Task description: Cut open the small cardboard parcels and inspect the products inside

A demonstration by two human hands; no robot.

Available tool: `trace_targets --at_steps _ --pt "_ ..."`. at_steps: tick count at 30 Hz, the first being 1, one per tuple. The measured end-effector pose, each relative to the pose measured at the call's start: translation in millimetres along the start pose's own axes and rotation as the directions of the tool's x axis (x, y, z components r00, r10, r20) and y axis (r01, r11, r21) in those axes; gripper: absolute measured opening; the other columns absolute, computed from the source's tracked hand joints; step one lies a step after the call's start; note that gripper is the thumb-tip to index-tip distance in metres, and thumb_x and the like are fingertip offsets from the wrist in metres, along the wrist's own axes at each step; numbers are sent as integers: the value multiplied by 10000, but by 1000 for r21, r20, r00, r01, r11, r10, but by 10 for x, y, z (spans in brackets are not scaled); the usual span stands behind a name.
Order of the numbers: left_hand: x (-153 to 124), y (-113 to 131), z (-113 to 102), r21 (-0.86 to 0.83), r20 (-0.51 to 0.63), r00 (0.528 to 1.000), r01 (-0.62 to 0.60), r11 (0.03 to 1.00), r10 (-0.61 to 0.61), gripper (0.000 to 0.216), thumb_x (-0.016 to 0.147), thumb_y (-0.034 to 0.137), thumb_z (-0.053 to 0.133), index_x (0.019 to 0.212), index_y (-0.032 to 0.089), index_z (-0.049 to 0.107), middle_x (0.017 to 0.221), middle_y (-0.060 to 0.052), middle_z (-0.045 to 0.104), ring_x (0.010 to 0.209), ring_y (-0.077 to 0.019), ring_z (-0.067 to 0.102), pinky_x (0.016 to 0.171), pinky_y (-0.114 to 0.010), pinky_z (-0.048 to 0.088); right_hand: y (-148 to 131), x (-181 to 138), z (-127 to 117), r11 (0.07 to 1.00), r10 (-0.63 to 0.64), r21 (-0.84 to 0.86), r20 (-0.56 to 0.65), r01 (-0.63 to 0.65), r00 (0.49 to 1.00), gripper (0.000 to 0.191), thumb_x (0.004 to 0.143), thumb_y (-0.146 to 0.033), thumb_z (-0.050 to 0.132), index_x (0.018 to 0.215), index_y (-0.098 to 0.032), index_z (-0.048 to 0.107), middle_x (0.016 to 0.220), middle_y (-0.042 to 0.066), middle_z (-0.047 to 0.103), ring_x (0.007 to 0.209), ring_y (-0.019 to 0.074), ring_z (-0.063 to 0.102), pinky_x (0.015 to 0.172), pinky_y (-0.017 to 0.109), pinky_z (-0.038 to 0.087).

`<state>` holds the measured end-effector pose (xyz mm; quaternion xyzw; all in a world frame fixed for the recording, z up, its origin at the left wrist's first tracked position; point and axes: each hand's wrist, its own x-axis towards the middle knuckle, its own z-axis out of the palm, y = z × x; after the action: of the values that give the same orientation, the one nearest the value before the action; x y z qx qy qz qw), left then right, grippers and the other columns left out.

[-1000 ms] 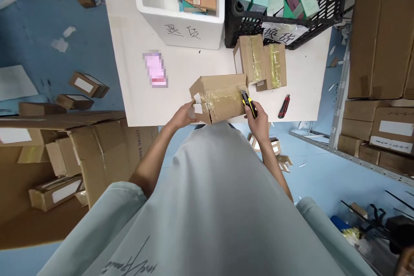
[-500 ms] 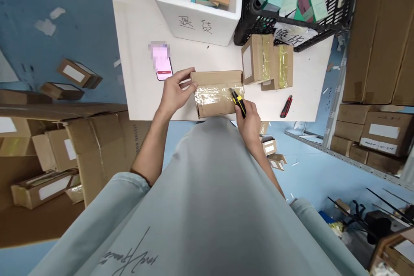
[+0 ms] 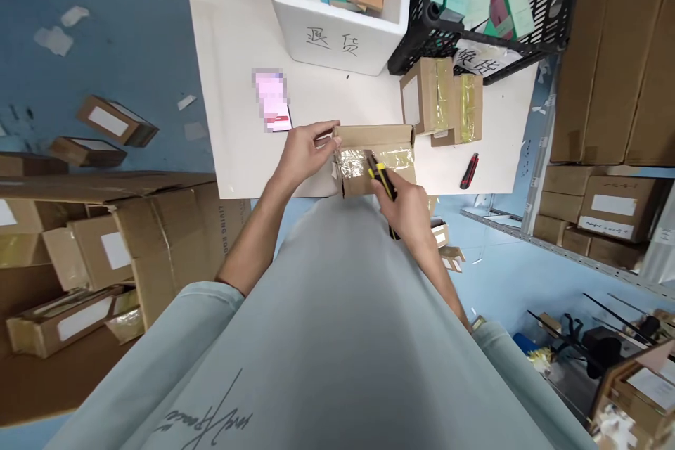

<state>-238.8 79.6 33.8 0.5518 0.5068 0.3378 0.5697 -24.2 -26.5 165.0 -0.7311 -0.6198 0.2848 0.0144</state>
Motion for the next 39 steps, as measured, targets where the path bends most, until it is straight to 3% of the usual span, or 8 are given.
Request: trace_targets --at_steps 4,12,18,23,25,31,34,39 --pt "35 -18 -1 -4 -6 1000 -13 1000 13 415 939 338 823 1320 176 862 1422 -111 820 1358 -361 770 1270 -606 582 -446 106 6 992 39 -123 185 -17 982 328 1195 -402 507 1298 -203 745 1024 117 855 936 309 797 801 315 483" --pt "42 -100 13 -20 -15 999 -34 999 34 416 962 307 794 1365 215 847 1425 -84 815 1384 -352 751 1244 -621 605 -853 256 93 944 154 -322 227 -75 962 382 1196 -353 503 1379 -102 725 1183 223 846 1109 342 803 920 366 583" --pt "-67 -166 121 24 -54 998 -33 999 34 428 1005 364 749 1405 230 823 1468 -70 798 1413 -327 733 1214 -568 640 -1006 115 139 922 200 -376 246 -97 948 354 1170 -234 492 1333 -89 771 1171 234 846 1094 327 826 911 376 640" --pt "-48 -132 125 61 -86 994 -66 996 71 500 1054 484 700 1452 197 793 1516 -110 768 1414 -344 731 1230 -573 627 -981 -133 232 923 182 -384 429 -4 885 301 1139 -189 531 1234 -137 812 1165 216 857 1098 315 844 896 354 645" --pt "16 -117 108 75 -63 995 -77 994 82 536 1055 519 699 1465 185 783 1508 -131 768 1408 -352 732 1211 -576 637 -960 -209 214 923 192 -383 433 -13 881 312 1154 -211 515 1272 -123 791 1174 227 852 1091 321 848 885 361 637" --pt "52 -85 77 107 -42 996 -71 992 76 604 1046 608 709 1505 217 755 1526 -146 752 1417 -350 721 1161 -570 660 -634 -292 -88 960 199 -255 316 -119 928 350 1183 -406 546 1383 -201 746 1118 148 877 1042 344 840 846 359 585" --pt "-61 -66 61 86 -14 997 -70 994 72 728 1007 665 754 1591 236 682 1629 -161 679 1491 -363 674 1222 -591 607 -210 -271 -220 970 224 -128 137 -207 965 383 1179 -467 544 1446 -255 717 1071 99 885 961 328 840 845 354 575" --pt "-220 -16 45 117 64 997 -59 991 52 977 915 640 862 1747 284 493 1806 -182 483 1637 -414 527 1307 -639 503 520 -133 -282 956 288 -34 -85 -291 954 428 1189 -461 463 1450 -215 697 1184 160 874 975 339 832 878 397 593"
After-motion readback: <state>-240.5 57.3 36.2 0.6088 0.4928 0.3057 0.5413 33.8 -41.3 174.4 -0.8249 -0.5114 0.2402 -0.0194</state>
